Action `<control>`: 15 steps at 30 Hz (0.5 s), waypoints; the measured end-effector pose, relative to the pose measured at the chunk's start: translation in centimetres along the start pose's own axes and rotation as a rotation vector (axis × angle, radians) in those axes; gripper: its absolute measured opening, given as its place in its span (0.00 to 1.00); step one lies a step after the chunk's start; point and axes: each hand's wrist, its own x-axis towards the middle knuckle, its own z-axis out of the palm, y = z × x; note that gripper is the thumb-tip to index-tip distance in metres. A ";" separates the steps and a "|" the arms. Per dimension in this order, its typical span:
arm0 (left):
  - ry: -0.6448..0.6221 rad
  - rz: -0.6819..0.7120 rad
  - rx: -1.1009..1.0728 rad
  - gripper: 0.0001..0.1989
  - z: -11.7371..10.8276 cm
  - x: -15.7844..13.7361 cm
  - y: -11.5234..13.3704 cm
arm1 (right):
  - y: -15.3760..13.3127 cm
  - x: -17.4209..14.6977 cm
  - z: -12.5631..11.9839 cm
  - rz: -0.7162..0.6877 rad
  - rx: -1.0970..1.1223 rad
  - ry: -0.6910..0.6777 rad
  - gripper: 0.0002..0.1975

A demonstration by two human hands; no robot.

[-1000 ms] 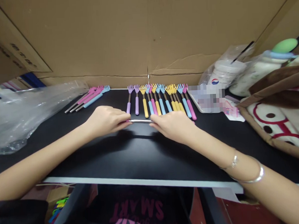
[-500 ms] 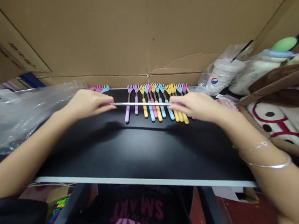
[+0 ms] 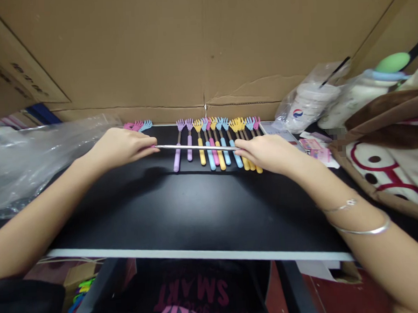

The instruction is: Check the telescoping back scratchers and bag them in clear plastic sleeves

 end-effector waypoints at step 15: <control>0.248 0.154 -0.045 0.21 0.6 0.6 7.0 | -7.6 -0.1 1.3 -0.070 -0.105 0.192 0.20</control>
